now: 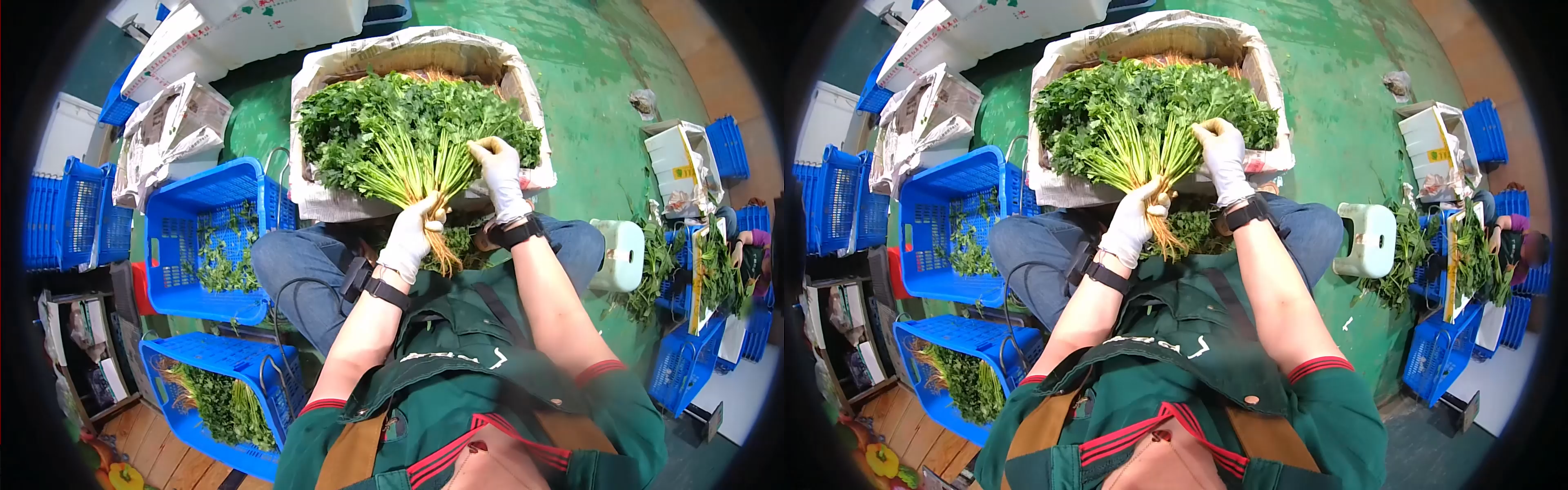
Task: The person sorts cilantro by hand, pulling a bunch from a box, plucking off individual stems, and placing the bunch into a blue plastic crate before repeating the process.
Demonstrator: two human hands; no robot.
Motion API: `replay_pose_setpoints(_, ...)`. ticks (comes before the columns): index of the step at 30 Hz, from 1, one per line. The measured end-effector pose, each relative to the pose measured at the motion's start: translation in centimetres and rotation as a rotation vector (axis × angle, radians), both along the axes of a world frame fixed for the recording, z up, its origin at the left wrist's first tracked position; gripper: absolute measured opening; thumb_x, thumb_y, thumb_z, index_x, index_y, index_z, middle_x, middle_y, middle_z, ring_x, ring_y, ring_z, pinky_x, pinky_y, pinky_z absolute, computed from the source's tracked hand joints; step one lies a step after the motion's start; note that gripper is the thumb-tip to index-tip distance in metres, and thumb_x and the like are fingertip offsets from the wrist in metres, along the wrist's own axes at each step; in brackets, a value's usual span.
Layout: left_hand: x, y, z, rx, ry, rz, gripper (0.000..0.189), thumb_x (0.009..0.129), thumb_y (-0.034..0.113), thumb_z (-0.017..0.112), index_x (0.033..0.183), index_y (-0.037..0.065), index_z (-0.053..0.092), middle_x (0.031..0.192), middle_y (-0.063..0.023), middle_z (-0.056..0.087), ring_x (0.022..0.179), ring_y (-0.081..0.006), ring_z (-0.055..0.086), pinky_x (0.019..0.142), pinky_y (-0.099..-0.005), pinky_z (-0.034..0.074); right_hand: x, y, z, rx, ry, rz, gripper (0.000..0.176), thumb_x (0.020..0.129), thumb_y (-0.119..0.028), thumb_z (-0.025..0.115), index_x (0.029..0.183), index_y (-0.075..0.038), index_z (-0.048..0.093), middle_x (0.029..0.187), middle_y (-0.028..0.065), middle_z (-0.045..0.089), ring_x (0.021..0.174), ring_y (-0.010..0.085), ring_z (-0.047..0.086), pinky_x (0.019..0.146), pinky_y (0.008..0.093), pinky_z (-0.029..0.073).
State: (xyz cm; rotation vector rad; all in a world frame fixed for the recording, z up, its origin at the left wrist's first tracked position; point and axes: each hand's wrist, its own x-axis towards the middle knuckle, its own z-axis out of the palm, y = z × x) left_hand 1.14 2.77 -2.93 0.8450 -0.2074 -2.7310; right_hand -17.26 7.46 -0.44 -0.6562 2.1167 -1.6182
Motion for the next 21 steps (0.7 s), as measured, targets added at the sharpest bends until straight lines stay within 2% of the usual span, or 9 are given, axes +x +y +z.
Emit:
replay_pose_setpoints(3, 0.2, -0.3, 1.7, -0.017, -0.015, -0.084, 0.019, 0.093, 0.014, 0.052, 0.105, 0.000, 0.053, 0.084, -0.0165, 0.058, 0.059, -0.0111, 0.053, 0.041, -0.0141, 0.035, 0.9, 1.7, 4.2, -0.187, -0.263, 0.092, 0.008, 0.081, -0.009, 0.066, 0.083, -0.002, 0.065, 0.073, -0.0017, 0.061, 0.066, 0.0060, 0.050, 0.061, 0.0205, 0.041)
replay_pose_setpoints(7, 0.4, -0.6, -0.1, -0.048, 0.015, -0.037, 0.015, 0.090, 0.014, 0.056, 0.099, 0.001, 0.056, 0.077, -0.0111, 0.060, 0.053, -0.0096, 0.051, 0.039, -0.0152, 0.034, 0.0, 4.9, 8.2, -0.522, -0.549, 0.341, 0.014, 0.089, -0.013, 0.058, 0.089, -0.001, 0.065, 0.088, 0.0061, 0.065, 0.079, 0.0095, 0.059, 0.068, 0.0230, 0.046)
replay_pose_setpoints(9, 0.3, -0.2, 0.2, -0.076, -0.042, -0.019, 0.014, 0.090, 0.014, 0.056, 0.098, 0.002, 0.057, 0.076, -0.0097, 0.060, 0.051, -0.0087, 0.050, 0.039, -0.0155, 0.033, 0.7, 6.7, 12.6, -0.022, -0.402, 0.728, 0.019, 0.088, -0.017, 0.061, 0.097, 0.000, 0.062, 0.088, 0.0073, 0.067, 0.065, 0.0121, 0.061, 0.061, 0.0236, 0.047)
replay_pose_setpoints(11, 0.0, 0.2, 0.3, -0.103, -0.099, -0.009, 0.013, 0.090, 0.013, 0.057, 0.097, 0.002, 0.057, 0.074, -0.0084, 0.060, 0.050, -0.0077, 0.049, 0.038, -0.0158, 0.033, 2.3, 6.5, 11.5, 0.494, -0.105, 0.972, 0.025, 0.087, -0.025, 0.062, 0.079, -0.002, 0.066, 0.080, 0.0064, 0.067, 0.057, 0.0084, 0.058, 0.051, 0.0215, 0.045)
replay_pose_setpoints(13, -0.5, 0.7, 0.1, -0.063, -0.013, 0.014, 0.013, 0.089, 0.013, 0.058, 0.097, 0.003, 0.057, 0.072, -0.0064, 0.061, 0.047, -0.0071, 0.047, 0.038, -0.0163, 0.033, 3.1, 5.5, 10.2, 0.482, 0.051, 0.538, 0.034, 0.083, -0.034, 0.066, 0.079, 0.000, 0.064, 0.061, 0.0054, 0.059, 0.053, 0.0115, 0.056, 0.052, 0.0298, 0.045)
replay_pose_setpoints(14, -0.6, 1.1, 0.5, -0.092, -0.008, 0.037, 0.011, 0.088, 0.012, 0.058, 0.094, 0.002, 0.059, 0.073, -0.0063, 0.061, 0.046, -0.0071, 0.046, 0.038, -0.0171, 0.032, 3.3, 4.5, 9.4, 0.354, -0.062, 0.314, 0.040, 0.080, -0.039, 0.068, 0.075, 0.000, 0.061, 0.062, 0.0092, 0.060, 0.053, 0.0181, 0.057, 0.054, 0.0327, 0.046)
replay_pose_setpoints(15, -0.8, 1.3, 0.6, -0.094, -0.005, 0.036, 0.011, 0.088, 0.012, 0.058, 0.094, 0.002, 0.059, 0.073, -0.0063, 0.061, 0.046, -0.0071, 0.046, 0.038, -0.0171, 0.032, 2.8, 3.7, 6.8, 0.388, 0.394, 0.202, 0.045, 0.077, -0.046, 0.068, 0.072, -0.002, 0.059, 0.063, 0.0126, 0.061, 0.055, 0.0262, 0.058, 0.055, 0.0361, 0.046)
replay_pose_setpoints(18, -0.5, 1.9, 1.2, -0.308, -0.197, 0.030, 0.013, 0.088, 0.012, 0.058, 0.084, 0.000, 0.059, 0.074, -0.0052, 0.060, 0.048, -0.0055, 0.044, 0.041, -0.0171, 0.032, 4.9, 2.2, 5.7, 0.387, 0.418, 0.174, 0.040, 0.078, -0.043, 0.068, 0.073, -0.005, 0.060, 0.064, 0.0139, 0.061, 0.063, 0.0290, 0.061, 0.060, 0.0367, 0.048)
replay_pose_setpoints(21, -0.5, 1.6, 0.6, -0.234, -0.113, 0.059, 0.014, 0.090, 0.014, 0.056, 0.092, 0.000, 0.059, 0.073, -0.0050, 0.060, 0.046, -0.0057, 0.044, 0.040, -0.0169, 0.032, 7.1, 0.8, 5.7, 0.025, 0.543, 0.222, 0.019, 0.079, -0.025, 0.069, 0.081, -0.007, 0.063, 0.075, 0.0125, 0.064, 0.070, 0.0269, 0.063, 0.065, 0.0335, 0.050)
